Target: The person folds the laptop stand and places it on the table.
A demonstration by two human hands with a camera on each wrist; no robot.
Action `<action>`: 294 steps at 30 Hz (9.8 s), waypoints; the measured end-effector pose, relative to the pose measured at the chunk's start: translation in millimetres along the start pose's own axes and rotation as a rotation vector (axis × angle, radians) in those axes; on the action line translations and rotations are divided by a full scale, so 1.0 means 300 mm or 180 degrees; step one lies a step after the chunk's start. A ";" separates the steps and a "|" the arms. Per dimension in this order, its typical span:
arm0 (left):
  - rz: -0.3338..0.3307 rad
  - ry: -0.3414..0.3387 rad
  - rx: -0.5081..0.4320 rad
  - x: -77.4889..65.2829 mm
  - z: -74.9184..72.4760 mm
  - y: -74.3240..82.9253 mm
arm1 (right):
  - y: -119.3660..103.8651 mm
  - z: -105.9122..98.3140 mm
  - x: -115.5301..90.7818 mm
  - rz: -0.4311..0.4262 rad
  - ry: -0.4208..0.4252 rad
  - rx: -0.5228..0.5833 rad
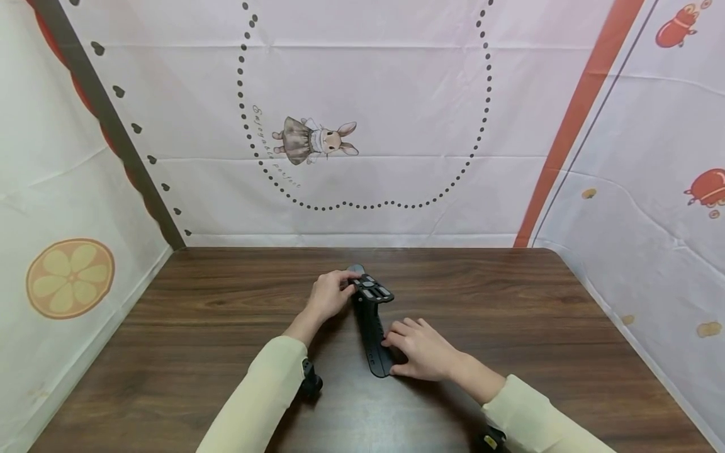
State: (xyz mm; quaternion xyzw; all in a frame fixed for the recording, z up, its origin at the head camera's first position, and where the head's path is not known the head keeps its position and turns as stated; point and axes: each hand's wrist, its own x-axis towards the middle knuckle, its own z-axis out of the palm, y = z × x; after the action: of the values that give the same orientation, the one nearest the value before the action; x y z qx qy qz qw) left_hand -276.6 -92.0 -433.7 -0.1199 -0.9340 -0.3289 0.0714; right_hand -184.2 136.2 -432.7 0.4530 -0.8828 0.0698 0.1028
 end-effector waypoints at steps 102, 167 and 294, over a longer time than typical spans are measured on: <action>-0.0278 0.0054 -0.0914 -0.129 0.037 0.064 | 0.088 0.063 0.176 0.2108 0.0773 0.2021; -0.0209 0.0382 -0.0960 -0.067 0.055 0.064 | 0.120 0.063 0.212 0.1893 0.0951 0.1551; -0.0065 -0.0383 -0.0304 -0.038 0.026 0.023 | 0.173 0.050 0.198 0.1521 0.0249 0.1242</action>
State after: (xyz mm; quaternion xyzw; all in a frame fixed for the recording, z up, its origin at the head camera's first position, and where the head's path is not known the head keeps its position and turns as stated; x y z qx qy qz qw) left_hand -264.1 -83.8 -437.9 -0.1332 -0.9210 -0.3660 0.0061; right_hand -261.9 116.5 -434.1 0.2408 -0.9296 0.2775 0.0285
